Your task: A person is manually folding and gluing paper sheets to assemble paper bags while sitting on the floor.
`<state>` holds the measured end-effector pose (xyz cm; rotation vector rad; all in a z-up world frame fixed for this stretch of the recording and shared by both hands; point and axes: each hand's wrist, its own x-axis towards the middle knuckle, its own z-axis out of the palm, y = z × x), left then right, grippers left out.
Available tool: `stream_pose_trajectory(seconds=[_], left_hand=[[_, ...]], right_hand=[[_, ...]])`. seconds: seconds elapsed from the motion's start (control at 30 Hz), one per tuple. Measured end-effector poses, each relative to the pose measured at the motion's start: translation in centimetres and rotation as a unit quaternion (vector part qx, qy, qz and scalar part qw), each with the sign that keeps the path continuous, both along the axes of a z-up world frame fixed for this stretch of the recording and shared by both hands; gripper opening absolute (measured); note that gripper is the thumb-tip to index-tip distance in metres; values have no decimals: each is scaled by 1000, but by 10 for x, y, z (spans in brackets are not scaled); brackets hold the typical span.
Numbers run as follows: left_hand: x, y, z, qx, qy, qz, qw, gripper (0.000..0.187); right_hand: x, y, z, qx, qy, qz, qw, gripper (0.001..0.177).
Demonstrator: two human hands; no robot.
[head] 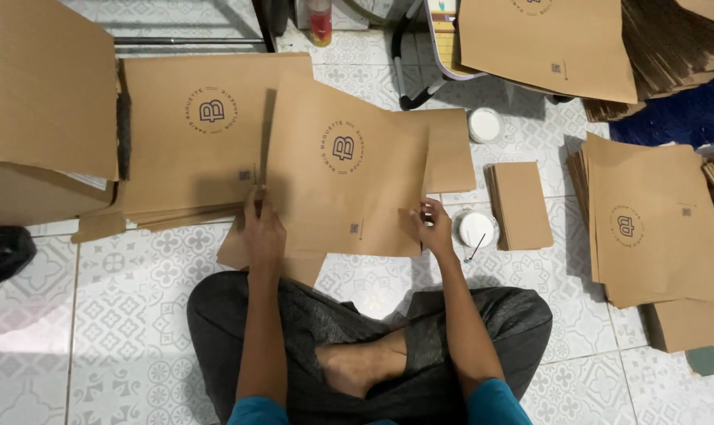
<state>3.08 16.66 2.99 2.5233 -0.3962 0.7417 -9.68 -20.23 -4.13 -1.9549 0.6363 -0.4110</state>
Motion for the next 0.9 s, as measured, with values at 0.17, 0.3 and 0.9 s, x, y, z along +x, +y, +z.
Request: stream_pose_trajectory(seconds=[0.17,0.3,0.9], left_hand=[[-1,-6,12,-14,-41,-7,999,30],[-1,-1,17,114,-68,-39,990,31],[51,8,15,-161,491,-54,855,55]], right_hand=[[9,-10,-29,137,-4,-74,988,28],[12,-11,-32,127,23,-71,989,23],[11,4,35,67,59,-7,996,43]])
